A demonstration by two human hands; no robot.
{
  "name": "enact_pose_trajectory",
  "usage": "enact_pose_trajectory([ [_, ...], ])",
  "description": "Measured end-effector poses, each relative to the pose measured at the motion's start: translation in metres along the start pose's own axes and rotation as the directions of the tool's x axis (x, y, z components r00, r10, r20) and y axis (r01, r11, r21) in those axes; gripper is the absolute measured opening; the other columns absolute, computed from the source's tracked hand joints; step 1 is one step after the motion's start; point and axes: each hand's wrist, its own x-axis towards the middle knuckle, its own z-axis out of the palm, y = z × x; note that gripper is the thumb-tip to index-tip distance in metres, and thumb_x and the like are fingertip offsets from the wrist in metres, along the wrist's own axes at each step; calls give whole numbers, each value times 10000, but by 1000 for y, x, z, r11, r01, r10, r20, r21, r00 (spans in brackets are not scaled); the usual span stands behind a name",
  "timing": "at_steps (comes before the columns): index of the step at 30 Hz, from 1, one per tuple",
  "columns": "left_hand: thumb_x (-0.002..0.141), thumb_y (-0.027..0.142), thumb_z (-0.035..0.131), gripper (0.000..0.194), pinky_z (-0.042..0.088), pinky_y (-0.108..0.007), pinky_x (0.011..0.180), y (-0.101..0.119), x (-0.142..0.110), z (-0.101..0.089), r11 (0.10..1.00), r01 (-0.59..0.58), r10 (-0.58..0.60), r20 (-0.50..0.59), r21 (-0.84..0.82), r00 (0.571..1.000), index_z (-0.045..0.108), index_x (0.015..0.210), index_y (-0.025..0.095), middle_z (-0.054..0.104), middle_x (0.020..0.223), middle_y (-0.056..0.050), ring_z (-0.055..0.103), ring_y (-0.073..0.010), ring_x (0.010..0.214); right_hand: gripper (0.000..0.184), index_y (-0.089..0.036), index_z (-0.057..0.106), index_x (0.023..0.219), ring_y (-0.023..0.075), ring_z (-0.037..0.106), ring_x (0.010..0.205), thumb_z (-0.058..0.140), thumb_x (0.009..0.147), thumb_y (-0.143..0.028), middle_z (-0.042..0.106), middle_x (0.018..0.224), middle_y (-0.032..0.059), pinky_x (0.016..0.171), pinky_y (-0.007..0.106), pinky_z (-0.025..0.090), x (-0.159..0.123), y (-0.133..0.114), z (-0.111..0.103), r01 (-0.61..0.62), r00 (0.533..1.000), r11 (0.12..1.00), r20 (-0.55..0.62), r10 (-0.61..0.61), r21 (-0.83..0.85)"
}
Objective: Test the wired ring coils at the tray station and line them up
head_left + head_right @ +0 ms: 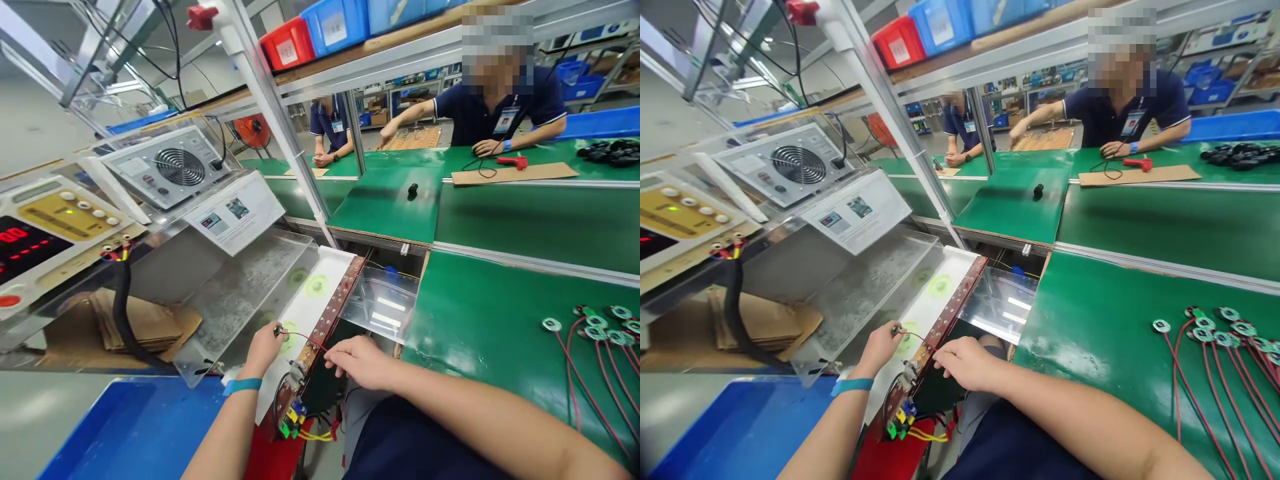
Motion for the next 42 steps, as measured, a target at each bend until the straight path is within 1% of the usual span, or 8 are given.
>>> enact_pose_trajectory([
  [9,851,206,592,147,429,-302,759,-18,6,30,998,59,-57,107,-23,993,656,972,152,707,900,-123,651,-263,912,288,-110,725,945,58,615,562,509,781,-14,743,864,34,528,165,459,26,10,34,-146,989,981,52,141,127],
  [15,734,154,659,182,454,-321,789,-15,1,16,984,88,-74,89,-153,993,663,916,144,694,886,-122,646,-277,905,143,-118,707,864,64,593,535,603,767,-104,738,787,27,488,168,427,39,10,38,-122,992,963,20,121,242],
  [19,892,287,476,292,484,-324,771,1,-34,-8,946,135,-147,-20,-296,989,612,1091,122,686,906,-111,638,-230,832,171,-131,645,896,67,559,491,649,726,-106,722,728,5,489,181,422,48,9,40,-89,996,950,-2,93,300],
  [21,928,480,435,393,464,-282,604,15,-61,-21,843,166,-144,82,-511,986,609,1020,140,672,817,-73,586,-173,639,227,-147,576,931,68,536,452,615,720,-76,697,667,-26,463,176,400,52,7,43,-82,996,946,6,85,314],
  [24,814,682,565,542,317,-222,434,42,-97,-34,472,323,-9,362,-821,932,608,895,148,625,701,-27,447,-97,467,276,-180,478,932,73,531,439,567,711,-40,661,616,-64,448,165,381,53,3,49,-92,994,957,86,70,274],
  [28,713,655,729,526,242,-189,418,64,-121,-37,248,470,70,499,-847,864,596,808,154,507,531,40,362,-62,421,270,-198,460,921,75,523,472,558,737,-26,584,582,-103,482,171,384,47,-1,61,-34,984,994,176,15,108],
  [33,687,619,763,494,291,-186,451,58,-134,-29,283,410,-81,405,-867,911,590,767,163,486,502,58,384,-69,445,307,-203,495,923,90,553,603,570,725,20,553,626,-92,594,191,391,42,1,74,134,986,966,129,-107,-221],
  [42,678,504,771,391,445,-236,562,40,-151,-27,358,347,-130,322,-867,938,632,815,165,627,659,-4,562,-142,599,350,-178,530,1148,148,588,684,568,819,-63,626,718,-28,645,236,392,51,20,91,295,955,846,167,-246,-445],
])
